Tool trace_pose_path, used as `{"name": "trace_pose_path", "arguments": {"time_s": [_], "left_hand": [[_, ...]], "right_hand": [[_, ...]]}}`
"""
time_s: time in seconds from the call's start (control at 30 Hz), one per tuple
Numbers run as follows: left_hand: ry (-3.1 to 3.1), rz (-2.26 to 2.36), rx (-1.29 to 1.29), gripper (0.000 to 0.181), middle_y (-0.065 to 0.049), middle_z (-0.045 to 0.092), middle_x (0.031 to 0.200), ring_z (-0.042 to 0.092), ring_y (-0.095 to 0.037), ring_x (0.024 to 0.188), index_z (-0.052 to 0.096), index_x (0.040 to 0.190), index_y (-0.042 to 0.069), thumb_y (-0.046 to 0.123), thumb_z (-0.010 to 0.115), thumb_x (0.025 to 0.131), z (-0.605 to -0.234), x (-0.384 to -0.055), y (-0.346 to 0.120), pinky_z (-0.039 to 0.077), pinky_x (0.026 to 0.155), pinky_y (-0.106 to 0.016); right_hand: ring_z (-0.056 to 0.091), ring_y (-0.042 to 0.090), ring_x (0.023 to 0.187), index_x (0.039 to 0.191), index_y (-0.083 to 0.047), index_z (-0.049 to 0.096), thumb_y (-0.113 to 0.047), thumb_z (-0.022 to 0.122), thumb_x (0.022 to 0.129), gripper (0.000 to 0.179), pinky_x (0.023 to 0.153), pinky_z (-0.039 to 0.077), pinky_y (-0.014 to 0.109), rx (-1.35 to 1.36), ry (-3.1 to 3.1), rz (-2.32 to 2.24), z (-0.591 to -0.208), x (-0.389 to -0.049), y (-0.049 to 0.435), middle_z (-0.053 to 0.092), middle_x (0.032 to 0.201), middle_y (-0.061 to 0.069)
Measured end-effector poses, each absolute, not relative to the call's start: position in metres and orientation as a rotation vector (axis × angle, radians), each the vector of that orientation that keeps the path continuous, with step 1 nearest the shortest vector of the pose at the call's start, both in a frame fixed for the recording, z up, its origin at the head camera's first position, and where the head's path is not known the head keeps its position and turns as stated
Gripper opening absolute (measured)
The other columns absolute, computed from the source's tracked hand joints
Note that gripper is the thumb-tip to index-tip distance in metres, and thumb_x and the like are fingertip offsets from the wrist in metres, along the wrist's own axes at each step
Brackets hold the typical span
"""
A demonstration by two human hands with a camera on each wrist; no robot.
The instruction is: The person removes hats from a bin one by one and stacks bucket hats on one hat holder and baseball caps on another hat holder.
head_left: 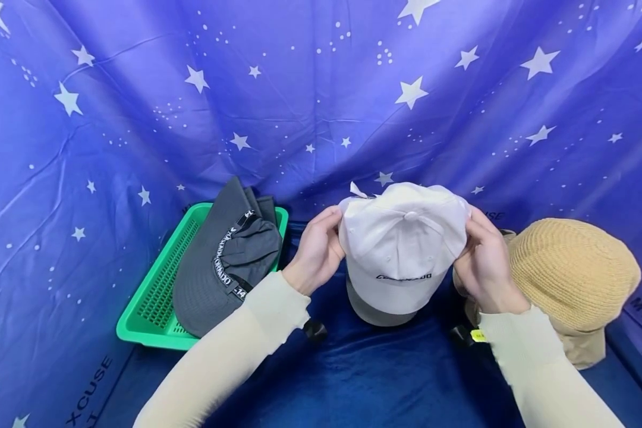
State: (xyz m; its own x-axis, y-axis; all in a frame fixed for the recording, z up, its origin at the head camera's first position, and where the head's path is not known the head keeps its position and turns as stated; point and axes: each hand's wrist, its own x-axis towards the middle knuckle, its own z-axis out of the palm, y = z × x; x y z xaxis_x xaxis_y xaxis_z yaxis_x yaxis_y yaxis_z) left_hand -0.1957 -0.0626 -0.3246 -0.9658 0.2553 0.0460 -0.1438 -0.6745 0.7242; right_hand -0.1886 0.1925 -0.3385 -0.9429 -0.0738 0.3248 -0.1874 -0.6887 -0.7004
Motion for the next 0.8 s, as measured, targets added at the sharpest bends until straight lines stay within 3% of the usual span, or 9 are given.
{"name": "trace_pose_path", "arguments": {"time_s": [0.23, 0.4, 0.7, 0.8], "left_hand": [[1.266, 2.672, 0.089, 0.024, -0.002, 0.056, 0.083, 0.055, -0.012, 0.072, 0.055, 0.08, 0.01, 0.005, 0.04, 0.098, -0.337, -0.216, -0.051, 0.045, 0.066, -0.026], [1.448, 2.565, -0.013, 0.02, 0.0, 0.054, 0.072, 0.048, -0.01, 0.06, 0.059, 0.084, 0.009, -0.001, 0.043, 0.09, -0.346, -0.222, -0.047, 0.042, 0.058, -0.024], [1.615, 2.381, -0.106, 0.017, 0.001, 0.042, 0.064, 0.038, -0.012, 0.055, 0.056, 0.086, 0.006, -0.002, 0.041, 0.087, -0.361, -0.226, -0.052, 0.031, 0.053, -0.024], [1.632, 2.36, -0.104, 0.016, 0.0, 0.047, 0.067, 0.045, -0.011, 0.059, 0.057, 0.086, 0.006, 0.002, 0.044, 0.093, -0.364, -0.228, -0.052, 0.037, 0.056, -0.024]], "right_hand": [[0.059, 0.017, 0.101, 0.126, 0.003, 0.055, -0.003, 0.041, 0.101, 0.029, 0.085, 0.049, 0.026, 0.407, -1.245, 2.803, -0.356, -0.208, 0.206, 0.059, 0.116, 0.011], [0.059, 0.013, 0.09, 0.114, -0.001, 0.062, -0.002, 0.041, 0.101, 0.025, 0.076, 0.049, 0.022, 0.312, -1.358, 2.783, -0.374, -0.213, 0.21, 0.061, 0.103, 0.006], [0.059, 0.009, 0.075, 0.088, -0.01, 0.066, -0.001, 0.045, 0.098, 0.024, 0.065, 0.049, 0.02, 0.02, -1.664, 2.578, -0.388, -0.213, 0.206, 0.06, 0.087, -0.001], [0.058, 0.008, 0.073, 0.086, -0.011, 0.063, -0.005, 0.049, 0.097, 0.019, 0.064, 0.049, 0.019, -0.105, -1.76, 2.483, -0.388, -0.213, 0.204, 0.058, 0.085, -0.002]]}}
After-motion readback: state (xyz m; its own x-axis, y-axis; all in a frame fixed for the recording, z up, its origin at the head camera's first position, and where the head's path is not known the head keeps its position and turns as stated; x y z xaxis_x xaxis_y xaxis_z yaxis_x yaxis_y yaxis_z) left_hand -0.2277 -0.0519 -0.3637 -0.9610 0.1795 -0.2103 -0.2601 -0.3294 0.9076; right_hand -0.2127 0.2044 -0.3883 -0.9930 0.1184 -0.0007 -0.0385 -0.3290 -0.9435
